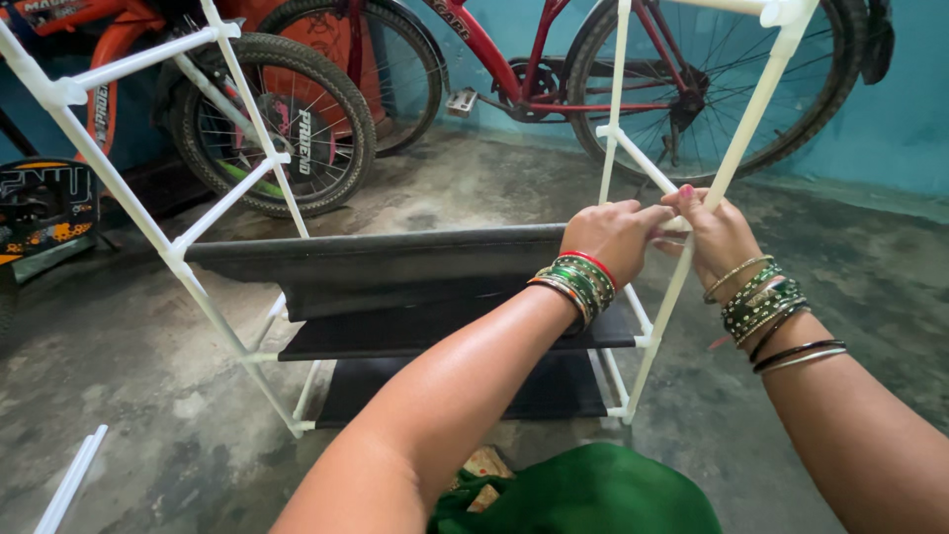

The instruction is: The person assembles a white PVC shelving unit by inserting black fabric shelves into the frame. They pick up each shelf from the floor, thread it onto the horizontal supports, and adjust it into place.

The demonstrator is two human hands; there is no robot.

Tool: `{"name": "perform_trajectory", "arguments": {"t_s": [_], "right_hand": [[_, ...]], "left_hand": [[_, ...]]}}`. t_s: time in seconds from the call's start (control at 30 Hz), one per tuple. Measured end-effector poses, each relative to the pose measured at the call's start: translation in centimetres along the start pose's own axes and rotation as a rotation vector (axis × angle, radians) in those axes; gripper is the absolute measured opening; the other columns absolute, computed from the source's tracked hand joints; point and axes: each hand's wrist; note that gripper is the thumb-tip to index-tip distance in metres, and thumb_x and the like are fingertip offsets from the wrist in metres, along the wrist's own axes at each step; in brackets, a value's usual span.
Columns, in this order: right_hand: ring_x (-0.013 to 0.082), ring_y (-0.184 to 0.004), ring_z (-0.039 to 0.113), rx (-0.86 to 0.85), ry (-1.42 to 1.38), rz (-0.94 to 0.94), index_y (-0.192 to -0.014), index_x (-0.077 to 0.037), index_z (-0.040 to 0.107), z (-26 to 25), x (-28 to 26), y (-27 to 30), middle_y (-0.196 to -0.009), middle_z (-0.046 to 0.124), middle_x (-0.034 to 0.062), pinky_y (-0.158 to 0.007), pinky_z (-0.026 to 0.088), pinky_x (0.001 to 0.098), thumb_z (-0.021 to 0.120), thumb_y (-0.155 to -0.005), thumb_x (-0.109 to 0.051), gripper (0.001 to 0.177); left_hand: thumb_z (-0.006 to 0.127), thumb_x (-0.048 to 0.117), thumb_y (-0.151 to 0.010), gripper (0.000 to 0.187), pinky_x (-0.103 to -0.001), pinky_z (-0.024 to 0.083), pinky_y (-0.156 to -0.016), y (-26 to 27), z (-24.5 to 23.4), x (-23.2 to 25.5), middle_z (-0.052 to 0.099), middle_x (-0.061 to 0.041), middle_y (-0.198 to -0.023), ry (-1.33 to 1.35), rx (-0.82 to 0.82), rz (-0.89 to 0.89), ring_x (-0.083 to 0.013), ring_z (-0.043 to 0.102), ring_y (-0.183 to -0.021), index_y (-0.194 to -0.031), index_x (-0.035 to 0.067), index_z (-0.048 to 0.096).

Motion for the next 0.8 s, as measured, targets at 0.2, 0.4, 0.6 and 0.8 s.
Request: {"name": "perform_trajectory", "arguments": {"t_s": [0.2, 0.4, 0.6, 0.8], "right_hand": [[0.0177, -0.092, 0.066, 0.001, 0.007, 0.018, -0.109, -0.005, 0.06, 0.3, -0.4, -0.2, -0.102, 0.065, 0.0067, -0.081, 0.058, 0.0401, 0.05, -0.11, -0.033, 0.03], [0.0156, -0.092, 0.064, -0.031, 0.001, 0.08, -0.103, -0.009, 0.057, 0.1, -0.9, -0.4, -0.099, 0.061, 0.0019, -0.084, 0.059, 0.0425, 0.052, -0.107, -0.027, 0.018], [0.0161, -0.092, 0.063, -0.03, 0.016, 0.094, -0.106, -0.009, 0.056, 0.2, -1.2, -0.8, -0.099, 0.062, 0.0029, -0.083, 0.057, 0.0416, 0.055, -0.105, -0.023, 0.014], [0.0224, -0.093, 0.067, -0.033, 0.101, 0.155, -0.11, -0.008, 0.055, 0.4, -1.5, -0.7, -0.1, 0.066, 0.0079, -0.082, 0.057, 0.0419, 0.056, -0.1, -0.019, 0.014]], "left_hand": [[0.063, 0.024, -0.094, 0.028, -0.04, 0.057, -0.08, -0.4, -0.2, -0.3, 0.073, -0.002, -0.094, -0.009, -0.017, 0.022, -0.0239, 0.073, -0.092, -0.12, 0.028, 0.07], [0.062, 0.019, -0.09, 0.035, -0.042, 0.056, -0.078, -0.6, -0.8, -0.3, 0.073, -0.002, -0.093, -0.024, -0.094, 0.029, -0.0259, 0.072, -0.092, -0.122, 0.028, 0.071], [0.062, 0.016, -0.088, 0.037, -0.041, 0.057, -0.079, -1.0, -1.3, -0.6, 0.074, -0.002, -0.095, -0.006, -0.122, 0.041, -0.0257, 0.073, -0.093, -0.122, 0.027, 0.071], [0.063, 0.016, -0.087, 0.034, -0.042, 0.057, -0.08, -1.5, -1.0, -0.7, 0.075, -0.004, -0.1, -0.014, -0.224, -0.008, -0.0265, 0.073, -0.096, -0.118, 0.027, 0.072]]}}
Point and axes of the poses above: each hand's wrist, its own y-axis away from the middle knuckle, its own z-axis out of the palm, x = y × z
